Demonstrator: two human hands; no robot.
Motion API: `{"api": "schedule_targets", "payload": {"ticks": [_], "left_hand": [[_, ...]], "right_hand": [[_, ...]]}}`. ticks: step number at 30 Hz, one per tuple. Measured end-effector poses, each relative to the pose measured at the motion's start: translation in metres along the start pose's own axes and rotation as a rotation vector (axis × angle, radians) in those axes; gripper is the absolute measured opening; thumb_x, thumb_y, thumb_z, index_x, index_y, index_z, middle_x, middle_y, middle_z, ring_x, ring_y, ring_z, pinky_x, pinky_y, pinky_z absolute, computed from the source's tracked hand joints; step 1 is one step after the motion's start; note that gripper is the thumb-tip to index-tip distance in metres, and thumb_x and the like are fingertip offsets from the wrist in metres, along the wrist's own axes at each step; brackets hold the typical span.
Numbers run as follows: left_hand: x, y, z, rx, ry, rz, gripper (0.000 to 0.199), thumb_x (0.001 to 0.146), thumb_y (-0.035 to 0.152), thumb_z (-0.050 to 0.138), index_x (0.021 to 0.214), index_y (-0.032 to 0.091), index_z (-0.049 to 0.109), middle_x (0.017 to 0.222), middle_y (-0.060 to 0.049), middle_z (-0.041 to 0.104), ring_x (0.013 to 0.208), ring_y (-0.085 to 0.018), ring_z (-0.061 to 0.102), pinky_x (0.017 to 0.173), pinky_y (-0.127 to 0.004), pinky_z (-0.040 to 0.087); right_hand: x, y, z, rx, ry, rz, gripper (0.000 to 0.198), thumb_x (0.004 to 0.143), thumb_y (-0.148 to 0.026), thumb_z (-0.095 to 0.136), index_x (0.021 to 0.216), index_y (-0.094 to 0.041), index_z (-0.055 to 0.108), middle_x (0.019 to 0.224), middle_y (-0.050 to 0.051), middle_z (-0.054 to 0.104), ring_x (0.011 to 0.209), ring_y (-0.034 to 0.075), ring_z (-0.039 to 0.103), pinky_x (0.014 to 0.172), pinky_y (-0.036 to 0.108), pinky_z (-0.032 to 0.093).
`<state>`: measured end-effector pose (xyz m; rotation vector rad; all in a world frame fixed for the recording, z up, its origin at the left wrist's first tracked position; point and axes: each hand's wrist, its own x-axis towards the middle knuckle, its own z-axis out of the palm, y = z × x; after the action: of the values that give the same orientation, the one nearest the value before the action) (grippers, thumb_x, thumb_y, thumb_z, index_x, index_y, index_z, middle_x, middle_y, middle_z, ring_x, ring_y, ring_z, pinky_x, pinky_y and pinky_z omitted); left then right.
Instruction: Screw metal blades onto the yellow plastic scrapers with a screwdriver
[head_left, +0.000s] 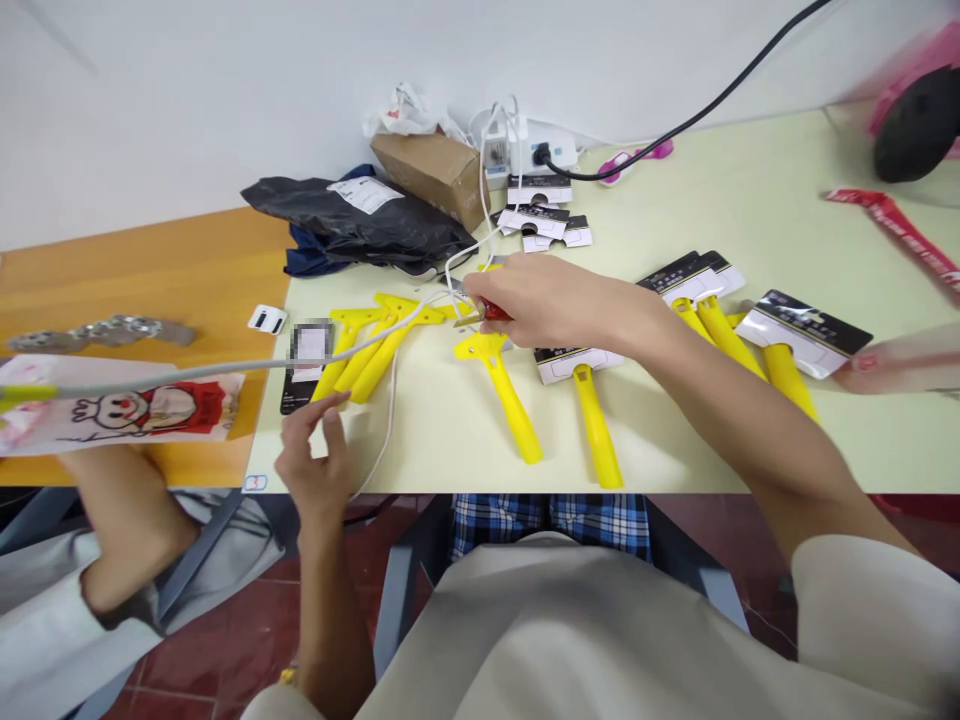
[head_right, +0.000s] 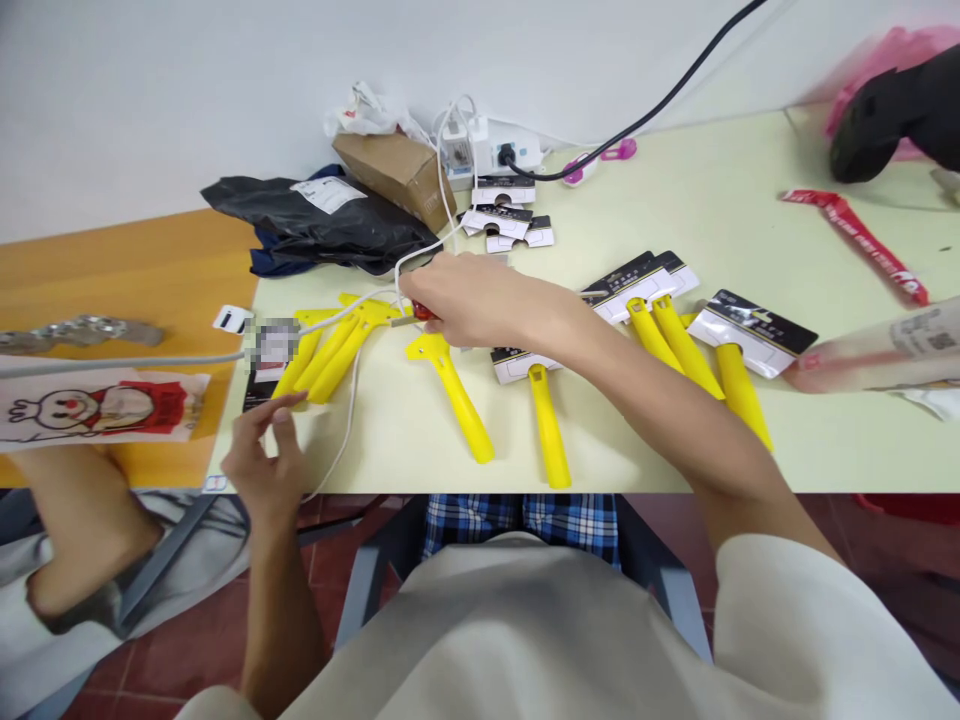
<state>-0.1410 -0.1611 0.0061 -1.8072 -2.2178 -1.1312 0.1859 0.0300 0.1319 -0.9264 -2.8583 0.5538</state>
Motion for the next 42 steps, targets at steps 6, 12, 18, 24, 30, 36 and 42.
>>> {"api": "schedule_targets", "payload": {"ticks": [6,12,18,24,30,36,42], "left_hand": [[-0.016,0.065,0.033,-0.196,-0.196,0.069,0.025,0.110,0.034,0.058,0.130,0.027,0.072,0.126,-0.009,0.079,0.116,-0.025,0.074,0.103,-0.044,0.058],[0.001,0.090,0.056,-0.258,-0.206,0.147,0.029,0.108,0.036,0.061,0.136,0.027,0.065,0.132,-0.012,0.076,0.122,-0.026,0.072,0.106,-0.048,0.058],[0.030,0.009,0.028,0.005,0.143,-0.049,0.038,0.112,0.038,0.052,0.137,0.014,0.066,0.131,-0.017,0.075,0.129,-0.028,0.068,0.111,-0.049,0.053],[0.033,-0.066,-0.006,0.204,-0.035,-0.024,0.045,0.113,0.038,0.046,0.136,0.011,0.074,0.131,-0.021,0.077,0.128,-0.034,0.067,0.114,-0.052,0.049],[0.006,-0.066,-0.020,0.296,0.034,-0.096,0.049,0.113,0.044,0.044,0.131,0.014,0.078,0.126,-0.020,0.078,0.122,-0.034,0.069,0.111,-0.051,0.049],[-0.006,-0.054,-0.021,0.249,0.063,-0.082,0.042,0.111,0.037,0.046,0.135,0.018,0.076,0.131,-0.016,0.077,0.126,-0.031,0.067,0.115,-0.048,0.047],[0.001,-0.059,-0.017,0.219,-0.010,-0.064,0.042,0.111,0.038,0.045,0.129,0.016,0.076,0.127,-0.017,0.078,0.125,-0.031,0.068,0.113,-0.047,0.048]], "right_hand": [[0.002,-0.004,0.004,0.028,0.002,-0.035,0.013,0.089,-0.009,0.057,0.092,-0.020,0.053,0.087,0.006,0.058,0.073,0.020,0.042,0.067,0.035,0.023],[0.004,0.000,0.010,0.057,0.036,-0.068,0.011,0.095,-0.012,0.057,0.092,-0.021,0.050,0.086,0.005,0.058,0.071,0.019,0.041,0.067,0.033,0.024],[-0.002,0.005,-0.003,0.082,0.079,-0.067,0.015,0.091,-0.011,0.057,0.088,-0.022,0.048,0.085,0.004,0.058,0.074,0.019,0.046,0.068,0.034,0.025],[-0.024,0.005,-0.041,0.071,0.248,0.032,0.010,0.096,-0.021,0.062,0.094,-0.025,0.052,0.082,0.000,0.062,0.076,0.020,0.051,0.071,0.034,0.030],[-0.052,0.000,-0.071,0.050,0.409,0.145,0.020,0.095,-0.029,0.072,0.090,-0.025,0.053,0.083,-0.001,0.060,0.073,0.018,0.047,0.068,0.035,0.034],[-0.063,-0.003,-0.080,0.045,0.474,0.127,0.026,0.095,-0.028,0.075,0.089,-0.024,0.051,0.084,-0.002,0.054,0.072,0.016,0.044,0.068,0.035,0.032],[-0.065,-0.004,-0.078,0.043,0.453,0.111,0.022,0.094,-0.026,0.075,0.088,-0.026,0.054,0.081,-0.002,0.056,0.073,0.017,0.046,0.069,0.034,0.033]]}}
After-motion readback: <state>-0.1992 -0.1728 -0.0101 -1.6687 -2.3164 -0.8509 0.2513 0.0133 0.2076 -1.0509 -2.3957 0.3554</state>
